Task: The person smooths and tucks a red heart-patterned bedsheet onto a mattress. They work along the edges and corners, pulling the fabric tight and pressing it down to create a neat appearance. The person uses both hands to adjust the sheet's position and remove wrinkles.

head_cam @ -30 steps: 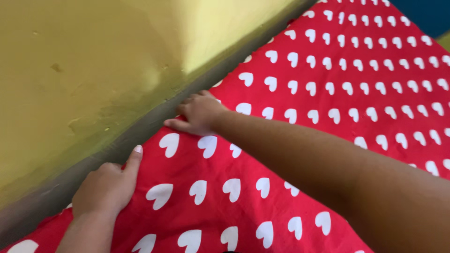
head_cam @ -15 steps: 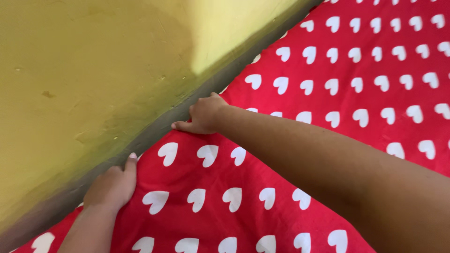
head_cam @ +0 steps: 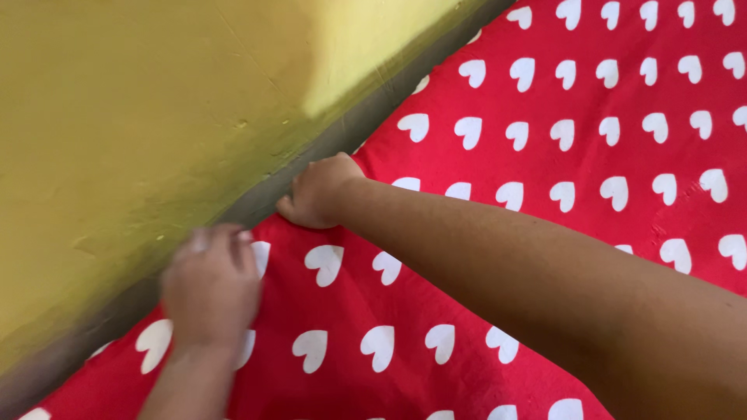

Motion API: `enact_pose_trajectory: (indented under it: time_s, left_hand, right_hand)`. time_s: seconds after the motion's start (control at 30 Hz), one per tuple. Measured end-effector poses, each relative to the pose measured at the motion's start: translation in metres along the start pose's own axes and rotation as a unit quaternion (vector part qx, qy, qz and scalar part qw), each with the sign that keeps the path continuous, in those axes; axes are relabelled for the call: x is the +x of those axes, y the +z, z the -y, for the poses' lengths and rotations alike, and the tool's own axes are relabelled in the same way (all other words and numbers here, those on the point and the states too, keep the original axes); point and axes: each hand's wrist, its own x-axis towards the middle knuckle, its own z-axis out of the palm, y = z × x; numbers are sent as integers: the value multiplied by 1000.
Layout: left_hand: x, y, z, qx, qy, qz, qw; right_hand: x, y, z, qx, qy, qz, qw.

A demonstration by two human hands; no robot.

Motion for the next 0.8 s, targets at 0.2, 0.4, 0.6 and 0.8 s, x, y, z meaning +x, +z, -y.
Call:
enact_pose_trajectory:
  time_s: [0.2, 0.4, 0.6, 0.8]
  left_hand:
    - [8, 29, -40, 57, 1, 7, 998]
    - [27, 22, -41, 67, -51, 119, 989]
    - [29, 24, -42, 67, -73, 131, 986]
    - [17, 32, -39, 91, -39, 85, 992]
  right_hand:
    - [7, -4, 2, 28, 17, 27, 999]
    - [10, 3, -2, 52, 13, -5, 999]
    - [-10, 35, -13, 71, -70, -334, 937]
    - [-40, 70, -57, 4, -204, -418, 885]
